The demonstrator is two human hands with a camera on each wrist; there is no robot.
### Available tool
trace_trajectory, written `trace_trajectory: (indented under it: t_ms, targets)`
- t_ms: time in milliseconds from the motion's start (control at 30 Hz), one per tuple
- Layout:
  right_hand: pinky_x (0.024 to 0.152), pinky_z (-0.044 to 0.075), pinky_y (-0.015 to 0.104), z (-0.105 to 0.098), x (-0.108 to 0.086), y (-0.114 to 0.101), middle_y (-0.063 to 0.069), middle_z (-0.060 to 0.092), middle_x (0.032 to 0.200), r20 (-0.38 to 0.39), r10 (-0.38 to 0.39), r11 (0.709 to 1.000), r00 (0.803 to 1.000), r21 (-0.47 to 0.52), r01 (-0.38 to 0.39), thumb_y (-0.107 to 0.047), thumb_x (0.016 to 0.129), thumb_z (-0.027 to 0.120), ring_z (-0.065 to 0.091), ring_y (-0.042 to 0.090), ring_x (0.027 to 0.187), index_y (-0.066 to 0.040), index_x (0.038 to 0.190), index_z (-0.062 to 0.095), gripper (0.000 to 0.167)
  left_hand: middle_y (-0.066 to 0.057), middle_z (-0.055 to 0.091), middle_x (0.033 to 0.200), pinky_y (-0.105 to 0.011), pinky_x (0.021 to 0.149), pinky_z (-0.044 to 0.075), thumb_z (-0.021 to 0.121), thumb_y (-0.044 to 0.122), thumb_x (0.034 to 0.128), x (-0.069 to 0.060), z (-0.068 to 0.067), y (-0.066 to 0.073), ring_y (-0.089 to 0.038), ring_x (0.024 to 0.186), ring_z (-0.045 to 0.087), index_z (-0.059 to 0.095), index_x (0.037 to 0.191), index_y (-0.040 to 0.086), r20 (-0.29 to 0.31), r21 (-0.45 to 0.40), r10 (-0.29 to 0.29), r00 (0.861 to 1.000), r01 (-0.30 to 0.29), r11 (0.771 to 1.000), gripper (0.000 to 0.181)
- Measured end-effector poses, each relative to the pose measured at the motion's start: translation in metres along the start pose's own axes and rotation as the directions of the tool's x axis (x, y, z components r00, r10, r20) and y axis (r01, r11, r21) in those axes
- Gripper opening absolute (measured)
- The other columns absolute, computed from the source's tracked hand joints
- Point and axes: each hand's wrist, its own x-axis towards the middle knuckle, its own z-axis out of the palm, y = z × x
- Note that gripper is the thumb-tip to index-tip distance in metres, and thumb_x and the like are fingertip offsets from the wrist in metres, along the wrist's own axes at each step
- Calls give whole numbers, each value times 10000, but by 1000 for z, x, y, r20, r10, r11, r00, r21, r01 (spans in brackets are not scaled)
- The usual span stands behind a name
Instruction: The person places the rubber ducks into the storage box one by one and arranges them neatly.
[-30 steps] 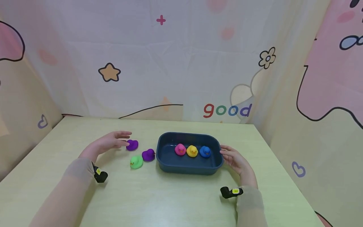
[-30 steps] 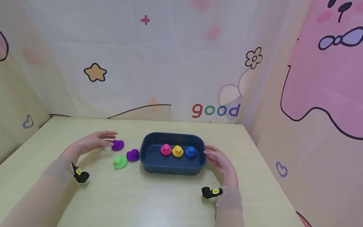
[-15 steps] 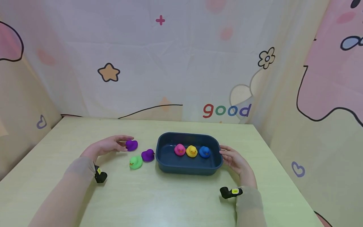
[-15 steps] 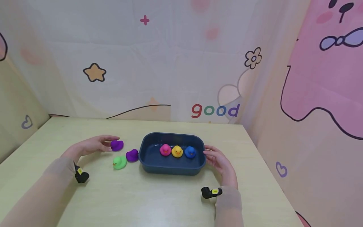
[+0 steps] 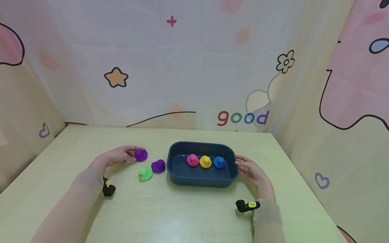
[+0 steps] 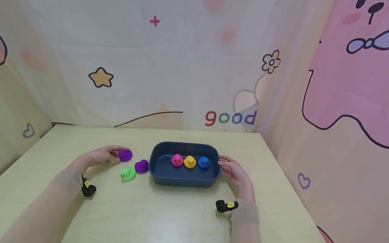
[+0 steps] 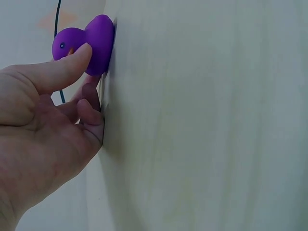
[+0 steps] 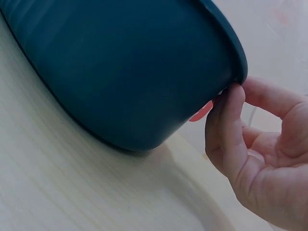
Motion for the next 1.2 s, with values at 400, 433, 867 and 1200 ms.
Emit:
trace_trajectory:
  t_ms: [400,433,867,1200]
  targets:
    - [709,548,155,-1,0,1,-46,691,935,0,-9,1000,1000,12,9,-9,1015,434,663,32,762,-34,1282,424,268,-279,449,1399,-405,957,387,622,108,939,-3,6,4,-307,1178,486,411,1452,-6,-27,47,31,999,-30,998,566]
    - [710,548,154,-1,-1,0,-46,692,934,-1,-9,1000,1000,11,9,-9,1015,435,664,30,763,-37,1277,426,263,-283,450,1396,-412,960,386,623,112,940,-3,6,4,-316,1176,486,416,1448,-9,-36,45,29,999,-28,999,562]
    - [718,548,154,-1,0,-1,-52,694,935,3,-8,1000,1000,8,8,-10,1014,437,667,29,776,-51,1263,441,252,-233,486,1371,-290,803,425,648,313,945,-1,8,7,-235,1033,489,393,1449,-36,-160,-16,-55,985,53,998,664]
    - [700,546,156,0,0,-1,-48,693,929,-9,-6,1000,1000,5,6,-1,1015,424,664,28,765,-54,1246,445,238,-304,417,1437,-348,1032,478,638,178,954,0,12,22,-196,1138,549,306,1477,-78,-244,-191,-99,965,52,980,670]
